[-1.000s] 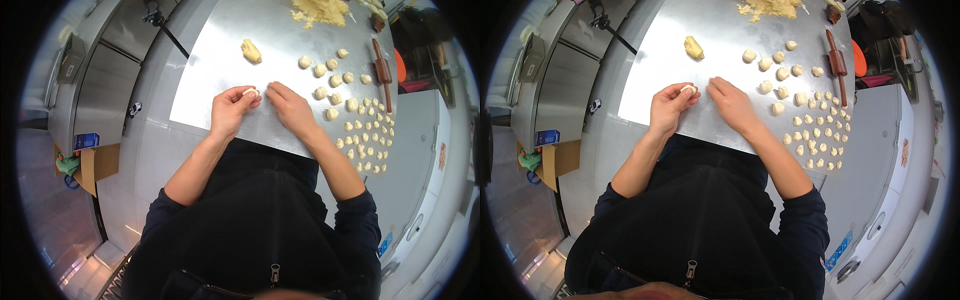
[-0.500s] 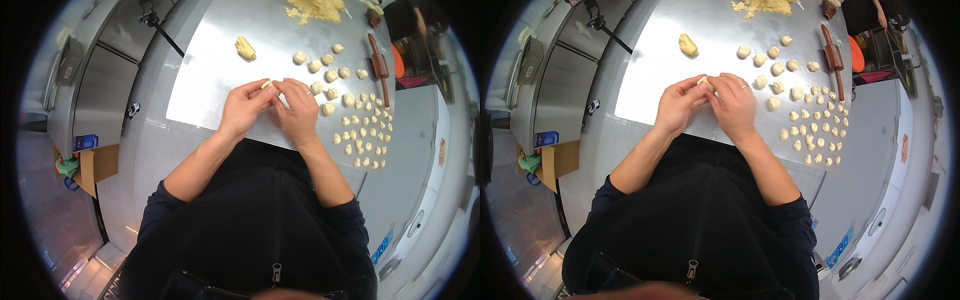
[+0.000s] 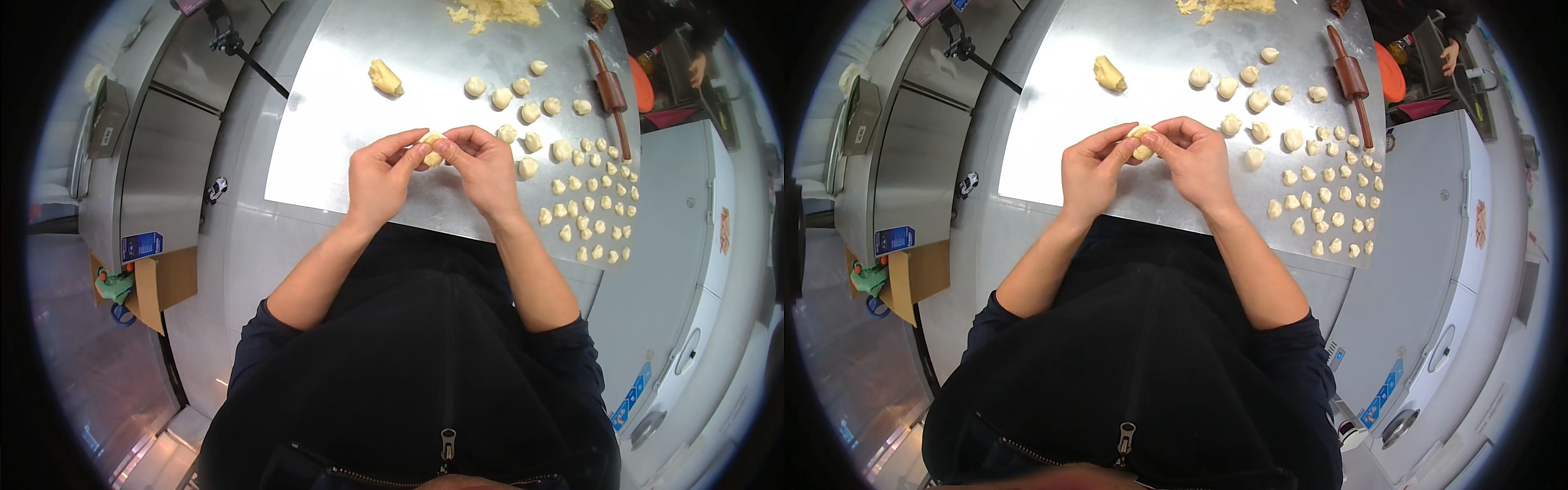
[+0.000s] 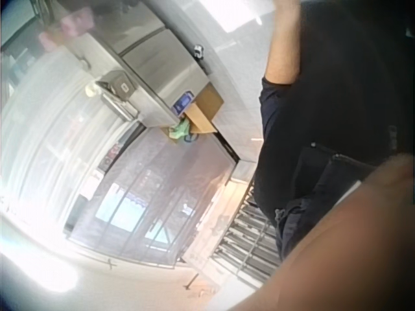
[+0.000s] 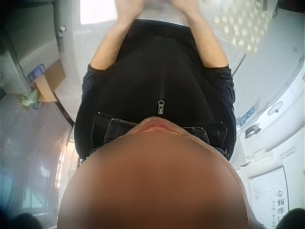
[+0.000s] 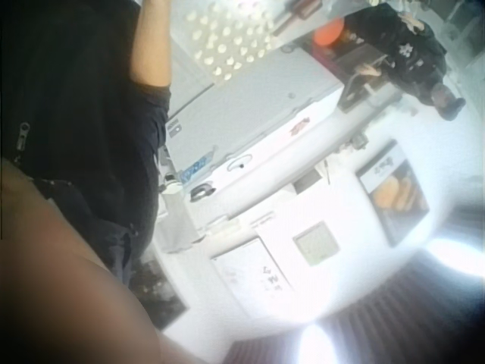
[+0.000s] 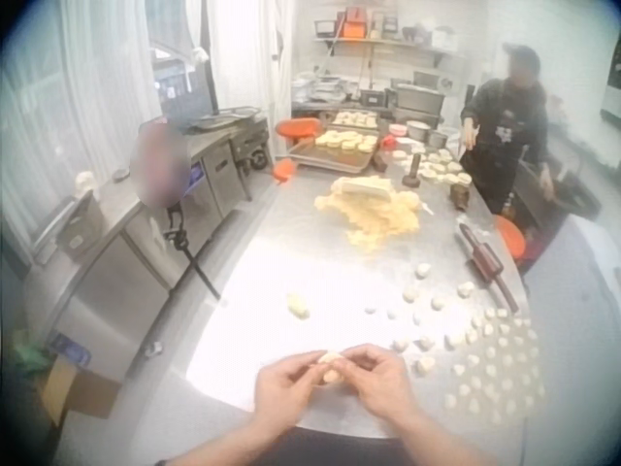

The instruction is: The person shapes small pieces of dough into balls and then flattens them using a rolling pin on a stainless steel countertop. The person repeatedly picks up dough pieces, rolls them, and flattens them into discs.

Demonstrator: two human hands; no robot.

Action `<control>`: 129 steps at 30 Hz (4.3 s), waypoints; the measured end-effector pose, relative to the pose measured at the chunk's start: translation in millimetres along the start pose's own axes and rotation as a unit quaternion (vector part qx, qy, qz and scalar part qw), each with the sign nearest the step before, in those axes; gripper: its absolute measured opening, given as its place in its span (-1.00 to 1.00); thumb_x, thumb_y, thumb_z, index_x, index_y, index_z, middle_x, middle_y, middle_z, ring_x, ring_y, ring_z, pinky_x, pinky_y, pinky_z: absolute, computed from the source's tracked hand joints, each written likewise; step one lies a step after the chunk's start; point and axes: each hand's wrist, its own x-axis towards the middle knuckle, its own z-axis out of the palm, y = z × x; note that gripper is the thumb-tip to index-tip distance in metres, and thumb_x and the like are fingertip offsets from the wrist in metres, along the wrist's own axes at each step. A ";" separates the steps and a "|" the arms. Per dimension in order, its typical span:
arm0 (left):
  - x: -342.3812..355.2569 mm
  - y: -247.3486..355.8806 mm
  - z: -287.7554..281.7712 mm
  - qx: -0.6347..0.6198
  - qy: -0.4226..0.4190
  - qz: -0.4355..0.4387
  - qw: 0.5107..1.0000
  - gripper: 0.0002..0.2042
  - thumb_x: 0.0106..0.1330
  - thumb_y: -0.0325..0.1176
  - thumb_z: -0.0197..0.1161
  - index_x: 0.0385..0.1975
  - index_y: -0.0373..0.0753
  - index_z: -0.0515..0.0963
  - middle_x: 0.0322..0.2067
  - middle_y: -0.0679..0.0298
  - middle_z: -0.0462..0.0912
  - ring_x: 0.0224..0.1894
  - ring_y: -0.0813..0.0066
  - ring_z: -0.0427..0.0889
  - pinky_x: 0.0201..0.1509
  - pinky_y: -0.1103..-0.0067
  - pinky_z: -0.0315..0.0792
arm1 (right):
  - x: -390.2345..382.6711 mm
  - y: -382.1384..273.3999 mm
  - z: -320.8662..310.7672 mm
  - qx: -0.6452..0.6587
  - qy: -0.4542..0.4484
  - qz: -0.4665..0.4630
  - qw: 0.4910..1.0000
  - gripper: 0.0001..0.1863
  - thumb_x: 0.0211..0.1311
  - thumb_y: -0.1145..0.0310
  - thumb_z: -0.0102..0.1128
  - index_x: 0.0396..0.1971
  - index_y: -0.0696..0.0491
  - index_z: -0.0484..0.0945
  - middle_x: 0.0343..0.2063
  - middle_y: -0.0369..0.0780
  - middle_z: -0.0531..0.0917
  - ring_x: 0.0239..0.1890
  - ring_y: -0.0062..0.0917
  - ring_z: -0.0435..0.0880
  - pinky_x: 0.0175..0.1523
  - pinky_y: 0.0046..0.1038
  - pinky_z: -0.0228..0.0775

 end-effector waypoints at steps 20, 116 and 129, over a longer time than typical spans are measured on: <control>-3.1 19.6 12.4 0.207 0.019 0.184 0.961 -0.80 0.41 -0.51 0.44 0.00 -0.25 0.81 -0.05 0.15 0.82 -0.18 0.41 0.85 -0.18 0.53 0.73 | -19.3 2.9 -7.3 -0.072 0.001 -0.131 0.989 -0.74 0.39 0.38 0.50 0.00 0.16 0.82 -0.16 -0.21 0.77 -0.32 -0.68 0.74 -0.22 -0.57 0.57; -15.8 -32.4 24.0 0.576 -0.182 0.259 0.754 -0.32 0.44 -0.15 0.37 0.41 -0.51 0.40 0.50 -0.26 0.33 0.58 -0.17 0.28 0.62 0.05 0.21 | -2.0 -8.8 -62.4 -0.043 0.120 -0.040 0.991 -0.23 0.71 -0.29 -0.30 -0.06 0.12 0.68 -0.55 -0.30 0.62 -0.56 -0.72 0.40 -0.38 -0.56 0.31; 7.2 -15.5 -32.5 0.577 -0.010 0.313 0.754 0.01 0.26 0.16 0.53 0.58 -0.29 0.20 0.57 -0.14 0.18 0.63 -0.31 0.08 0.54 -0.29 0.04 | 24.5 39.9 -28.8 -0.419 0.096 -0.153 0.890 -0.46 0.64 -0.18 -0.01 0.15 -0.09 0.74 -0.29 -0.12 0.85 -0.23 -0.16 0.85 -0.20 -0.22 0.64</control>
